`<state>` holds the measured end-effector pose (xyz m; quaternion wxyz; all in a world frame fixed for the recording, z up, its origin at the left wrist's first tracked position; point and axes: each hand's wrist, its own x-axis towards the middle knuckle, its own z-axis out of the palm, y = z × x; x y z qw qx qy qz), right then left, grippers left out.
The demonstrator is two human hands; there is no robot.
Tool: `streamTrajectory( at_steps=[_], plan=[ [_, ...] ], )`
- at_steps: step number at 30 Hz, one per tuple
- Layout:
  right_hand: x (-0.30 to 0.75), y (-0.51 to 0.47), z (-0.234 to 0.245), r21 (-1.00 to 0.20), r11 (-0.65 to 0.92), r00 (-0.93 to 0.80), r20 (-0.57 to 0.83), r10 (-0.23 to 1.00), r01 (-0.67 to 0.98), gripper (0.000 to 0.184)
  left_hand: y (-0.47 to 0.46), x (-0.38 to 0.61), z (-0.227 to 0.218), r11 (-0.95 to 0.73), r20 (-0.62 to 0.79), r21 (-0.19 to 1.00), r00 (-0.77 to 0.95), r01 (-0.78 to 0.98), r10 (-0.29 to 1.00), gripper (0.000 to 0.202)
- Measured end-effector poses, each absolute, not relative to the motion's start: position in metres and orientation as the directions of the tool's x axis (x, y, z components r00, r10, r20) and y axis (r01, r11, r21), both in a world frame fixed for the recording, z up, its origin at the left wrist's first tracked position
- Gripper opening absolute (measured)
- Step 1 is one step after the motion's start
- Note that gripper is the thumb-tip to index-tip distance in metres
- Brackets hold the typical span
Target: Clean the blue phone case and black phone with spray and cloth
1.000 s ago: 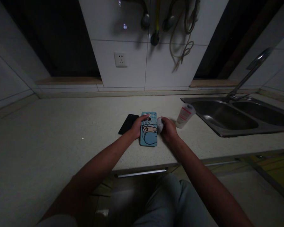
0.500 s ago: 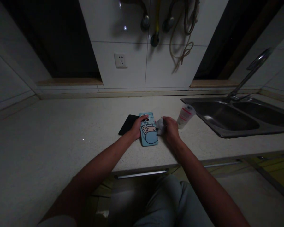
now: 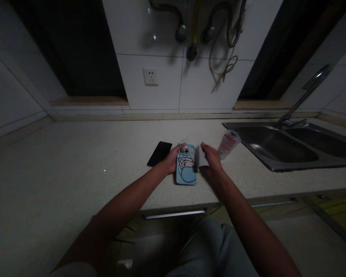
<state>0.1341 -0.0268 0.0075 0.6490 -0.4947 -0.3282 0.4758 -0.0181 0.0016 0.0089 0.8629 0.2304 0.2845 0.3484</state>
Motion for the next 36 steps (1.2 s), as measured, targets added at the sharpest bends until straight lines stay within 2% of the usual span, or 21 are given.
streamTrajectory(
  at_steps=[5, 9, 15, 24, 30, 33, 36],
  plan=[
    [0.132, -0.029, 0.012, -0.891, 0.024, 0.252, -0.103, 0.962, -0.454, 0.035, -0.002, -0.018, 0.012, 0.689, -0.301, 0.561, 0.663, -0.458, 0.685, 0.041],
    [0.134, -0.028, 0.014, -0.809, 0.042, 0.171, -0.073, 0.983, -0.587, 0.029, -0.004, -0.019, 0.013, 0.702, -0.271, 0.548, 0.698, -0.455, 0.663, 0.045],
    [0.138, -0.024, 0.012, -0.778, 0.069, 0.211, -0.082, 0.974, -0.624, 0.017, 0.002, -0.019, 0.003, 0.702, -0.252, 0.541, 0.707, -0.463, 0.661, 0.046],
    [0.134, -0.030, 0.013, -0.860, 0.146, 0.260, 0.015, 0.966, -0.489, 0.024, 0.003, -0.020, 0.003, 0.712, -0.252, 0.547, 0.724, -0.441, 0.643, 0.053],
    [0.137, -0.025, 0.013, -0.913, 0.212, 0.469, 0.026, 0.883, -0.348, 0.025, -0.001, -0.020, 0.008, 0.700, -0.292, 0.556, 0.683, -0.449, 0.670, 0.050],
    [0.136, -0.027, 0.013, -0.930, 0.318, 0.561, 0.166, 0.811, -0.184, 0.027, -0.003, -0.020, 0.010, 0.705, -0.297, 0.542, 0.681, -0.457, 0.669, 0.050],
    [0.131, -0.035, 0.013, -0.900, 0.428, 0.553, 0.396, 0.733, 0.077, 0.024, -0.005, -0.019, 0.012, 0.707, -0.272, 0.529, 0.696, -0.468, 0.664, 0.054]
  ],
)
